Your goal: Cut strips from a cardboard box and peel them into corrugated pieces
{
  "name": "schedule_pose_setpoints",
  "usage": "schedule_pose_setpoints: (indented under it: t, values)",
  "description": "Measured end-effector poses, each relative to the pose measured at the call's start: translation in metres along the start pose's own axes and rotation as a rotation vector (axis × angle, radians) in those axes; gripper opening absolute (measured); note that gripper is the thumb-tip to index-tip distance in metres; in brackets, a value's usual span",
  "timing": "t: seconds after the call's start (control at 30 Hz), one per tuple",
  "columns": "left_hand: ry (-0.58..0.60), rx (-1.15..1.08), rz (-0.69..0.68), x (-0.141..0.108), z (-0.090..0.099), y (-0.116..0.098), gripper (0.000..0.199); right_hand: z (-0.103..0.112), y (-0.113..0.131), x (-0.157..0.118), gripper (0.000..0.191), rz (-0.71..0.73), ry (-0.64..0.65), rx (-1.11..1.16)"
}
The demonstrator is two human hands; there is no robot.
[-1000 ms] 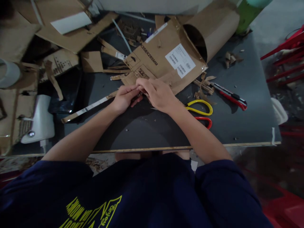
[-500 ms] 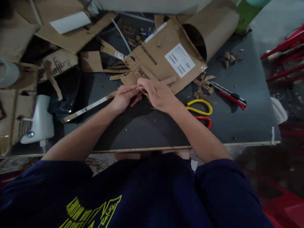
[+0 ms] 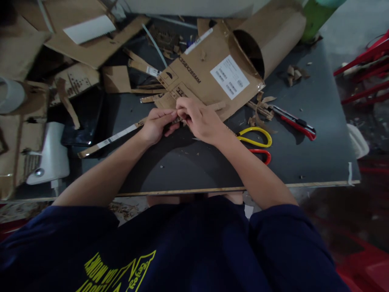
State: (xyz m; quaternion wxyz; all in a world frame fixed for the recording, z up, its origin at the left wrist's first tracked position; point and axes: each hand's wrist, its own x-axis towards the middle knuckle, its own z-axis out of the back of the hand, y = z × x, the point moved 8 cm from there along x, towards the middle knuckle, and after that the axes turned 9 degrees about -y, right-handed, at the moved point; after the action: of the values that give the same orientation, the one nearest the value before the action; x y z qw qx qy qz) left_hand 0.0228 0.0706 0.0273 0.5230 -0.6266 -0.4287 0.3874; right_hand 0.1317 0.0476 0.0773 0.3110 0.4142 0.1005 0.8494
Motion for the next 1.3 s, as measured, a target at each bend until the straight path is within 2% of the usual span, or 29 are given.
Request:
schedule_pose_setpoints:
  t: [0.23, 0.4, 0.67, 0.87, 1.17, 1.3]
  values:
    - [0.006, -0.012, -0.017, -0.001, -0.002, -0.004, 0.040, -0.002, -0.012, -0.004, 0.034, -0.028, -0.038, 0.098]
    - [0.006, -0.025, -0.001, -0.002, -0.002, -0.002, 0.037, -0.003, -0.012, -0.004, 0.037, -0.073, 0.023, 0.067]
    - [0.014, -0.019, 0.006, -0.001, -0.001, 0.001, 0.039, -0.004, -0.003, -0.002, 0.026, -0.027, 0.066, 0.033]
    - [0.003, -0.040, -0.012, -0.001, 0.000, 0.000, 0.041, -0.001, -0.011, -0.003, 0.043, -0.083, 0.039, 0.055]
    - [-0.032, -0.018, -0.022, -0.001, 0.002, 0.002, 0.039, 0.003, 0.017, 0.004, 0.014, 0.160, -0.016, -0.144]
    - [-0.055, -0.035, -0.009, -0.002, 0.003, 0.004, 0.039, -0.002, 0.018, 0.005, 0.011, 0.141, 0.027, -0.072]
